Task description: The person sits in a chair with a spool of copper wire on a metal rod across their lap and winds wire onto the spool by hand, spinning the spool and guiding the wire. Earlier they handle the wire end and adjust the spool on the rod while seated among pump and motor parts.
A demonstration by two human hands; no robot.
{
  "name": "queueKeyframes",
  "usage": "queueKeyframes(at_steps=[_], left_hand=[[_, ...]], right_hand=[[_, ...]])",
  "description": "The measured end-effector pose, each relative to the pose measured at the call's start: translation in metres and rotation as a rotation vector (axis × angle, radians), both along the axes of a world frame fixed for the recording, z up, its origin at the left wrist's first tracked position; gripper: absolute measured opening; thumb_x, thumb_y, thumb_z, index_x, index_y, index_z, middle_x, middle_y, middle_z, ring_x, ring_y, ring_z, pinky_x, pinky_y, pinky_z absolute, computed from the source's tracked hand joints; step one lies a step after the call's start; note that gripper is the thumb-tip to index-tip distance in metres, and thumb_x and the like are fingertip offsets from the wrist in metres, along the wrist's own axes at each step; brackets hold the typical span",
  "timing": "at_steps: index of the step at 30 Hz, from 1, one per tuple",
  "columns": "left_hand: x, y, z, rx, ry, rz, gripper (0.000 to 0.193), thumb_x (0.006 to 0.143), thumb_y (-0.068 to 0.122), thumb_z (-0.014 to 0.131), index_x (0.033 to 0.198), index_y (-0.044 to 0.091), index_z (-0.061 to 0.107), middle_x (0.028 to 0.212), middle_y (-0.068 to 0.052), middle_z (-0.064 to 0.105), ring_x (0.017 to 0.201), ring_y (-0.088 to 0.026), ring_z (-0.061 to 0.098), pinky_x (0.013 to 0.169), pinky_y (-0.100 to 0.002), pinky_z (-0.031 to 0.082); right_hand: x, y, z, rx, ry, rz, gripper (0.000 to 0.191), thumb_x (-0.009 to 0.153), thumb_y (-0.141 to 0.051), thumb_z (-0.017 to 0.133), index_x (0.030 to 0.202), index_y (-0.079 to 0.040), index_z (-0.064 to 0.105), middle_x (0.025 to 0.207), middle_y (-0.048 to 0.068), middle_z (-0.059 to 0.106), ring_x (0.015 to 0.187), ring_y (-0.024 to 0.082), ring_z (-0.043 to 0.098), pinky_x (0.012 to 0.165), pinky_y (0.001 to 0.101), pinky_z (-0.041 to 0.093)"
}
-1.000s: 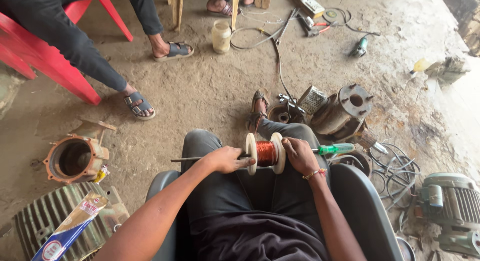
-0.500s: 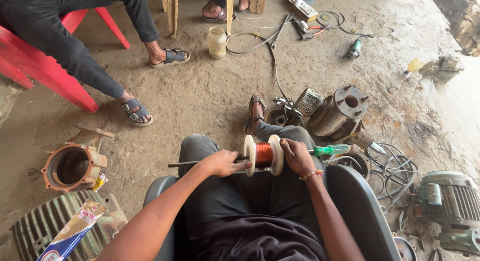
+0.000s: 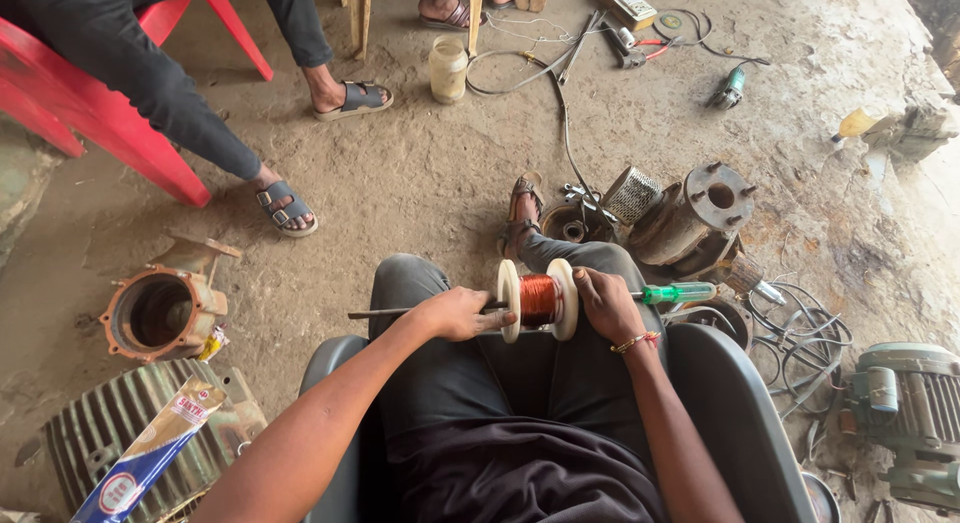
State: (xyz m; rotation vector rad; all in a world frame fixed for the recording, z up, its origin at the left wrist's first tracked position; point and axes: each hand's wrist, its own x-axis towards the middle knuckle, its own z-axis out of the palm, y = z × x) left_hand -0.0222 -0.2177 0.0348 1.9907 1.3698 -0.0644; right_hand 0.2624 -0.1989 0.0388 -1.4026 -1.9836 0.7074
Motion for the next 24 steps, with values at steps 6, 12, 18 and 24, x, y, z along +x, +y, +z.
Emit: queueKeyframes(at_steps=[6, 12, 18, 24], left_hand=[[0.0008, 0.0003, 0.0002, -0.001, 0.000, -0.005, 0.108, 0.081, 0.090, 0.038, 0.127, -0.005, 0.063, 0.114, -0.028, 0.071, 0.114, -0.040, 0.068, 0.096, -0.049, 0.053], [0.0005, 0.0009, -0.0022, 0.013, 0.000, -0.016, 0.108, 0.081, 0.090, 0.037, 0.125, -0.005, 0.064, 0.114, -0.029, 0.070, 0.114, -0.041, 0.067, 0.097, -0.048, 0.053], [0.0001, 0.0012, -0.0026, 0.013, 0.000, -0.020, 0.107, 0.081, 0.090, 0.038, 0.126, -0.004, 0.064, 0.113, -0.029, 0.071, 0.113, -0.041, 0.068, 0.096, -0.049, 0.053], [0.0001, 0.0029, -0.0073, 0.034, 0.000, -0.018, 0.107, 0.081, 0.089, 0.040, 0.127, -0.005, 0.062, 0.112, -0.029, 0.071, 0.112, -0.042, 0.067, 0.096, -0.049, 0.053]], right_hand=[[-0.0005, -0.0004, 0.0009, -0.020, 0.015, -0.025, 0.049, 0.107, -0.041, 0.046, 0.105, 0.002, 0.069, 0.083, 0.027, 0.068, 0.082, 0.047, 0.064, 0.071, 0.0452, 0.052], [-0.0033, -0.0028, 0.0044, 0.067, 0.038, -0.022, 0.044, 0.107, -0.037, 0.046, 0.112, -0.002, 0.072, 0.085, 0.024, 0.070, 0.085, 0.043, 0.069, 0.070, 0.0442, 0.052], [-0.0032, -0.0021, 0.0064, 0.118, -0.001, -0.101, 0.039, 0.103, -0.035, 0.055, 0.106, -0.002, 0.074, 0.084, 0.023, 0.070, 0.081, 0.041, 0.070, 0.070, 0.0444, 0.052], [0.0004, -0.0001, 0.0051, 0.262, 0.006, -0.112, 0.037, 0.102, -0.034, 0.058, 0.101, 0.000, 0.073, 0.089, 0.022, 0.071, 0.083, 0.040, 0.069, 0.072, 0.0456, 0.052]])
